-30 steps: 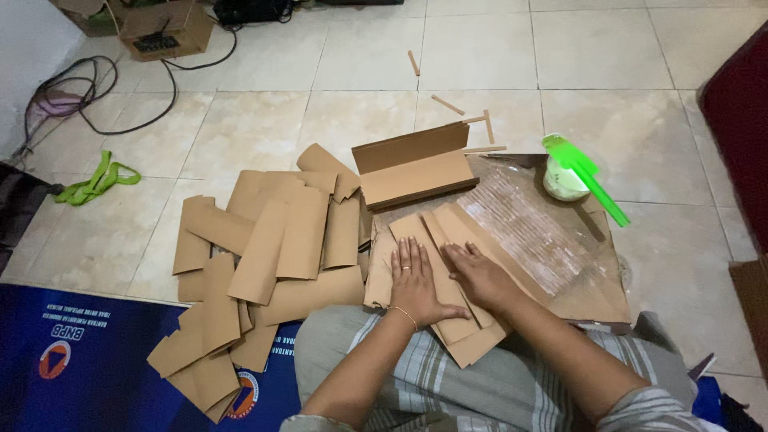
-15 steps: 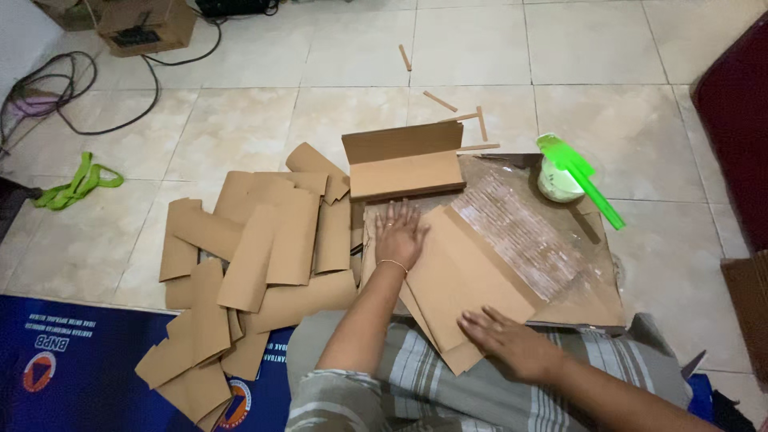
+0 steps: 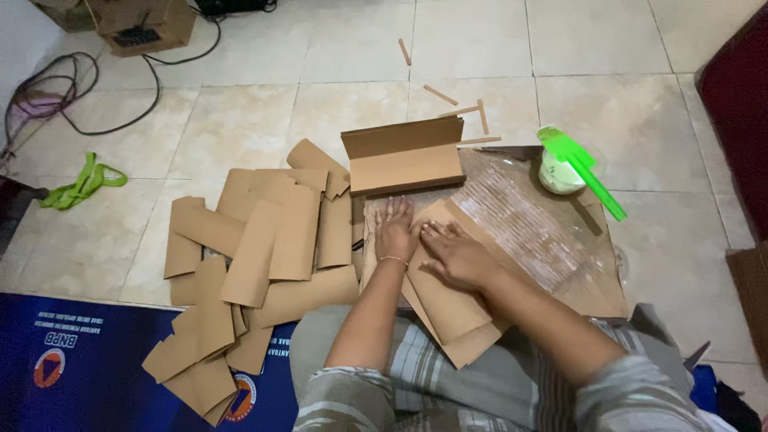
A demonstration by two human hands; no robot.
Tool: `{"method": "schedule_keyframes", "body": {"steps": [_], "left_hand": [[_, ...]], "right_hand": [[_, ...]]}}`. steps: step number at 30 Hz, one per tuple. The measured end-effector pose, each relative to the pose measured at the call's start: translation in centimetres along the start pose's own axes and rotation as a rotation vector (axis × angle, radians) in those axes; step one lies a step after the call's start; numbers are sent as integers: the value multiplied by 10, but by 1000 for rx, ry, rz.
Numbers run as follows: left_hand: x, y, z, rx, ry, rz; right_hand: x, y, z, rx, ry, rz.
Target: The person sits on the floor and assembles flat cardboard pieces into box shapes. They align the pieces, apply glue with a brush to the edges, and press the pieces together to form the box structure.
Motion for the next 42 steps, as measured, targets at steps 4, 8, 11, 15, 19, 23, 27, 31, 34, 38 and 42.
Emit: {"method": "schedule_keyframes", "body": {"steps": [4,8,11,15,19,23,27,31,34,38,42], "left_hand": [[-1,-2,7,87,59,30],[-4,-5,15,106,32,-4],[3,3,8,270,-57,80],[50,47,7,93,9,453],[69,139,7,-160,-37,669],[14,159,-43,-96,-26,390],[-34,170,-85,41,-113,72],[-21,180,-86,394,-86,130],[14,180,-57,480,209,316],[42,146,-13,48,161,270],[51,116,2,-69,-60,258]], "right_hand": [[-3,29,19,-126,119,-60],[-17,119,28,-184,84,-207],[-13,159,31,-200,-8,-159],[-3,163,16,169,-314,140],[-43,129,14,-32,-227,555],[-101,83,1,-132,23,504],[-122,70,9,-370,8,611],[-107,71,22,-309,-239,586],[-83,66,31,-241,-671,675],[-55,62,29,146,-708,578],[-35,73,9,129,-332,702]]}}
Point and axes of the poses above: each hand's wrist, its own y-axis away from the middle knuckle, its own z-axis out of the palm, x = y × z, the point moved 2 cm from there along -y, towards the middle knuckle, and after that the axes turned 12 degrees about -x, right-handed, at the moved point
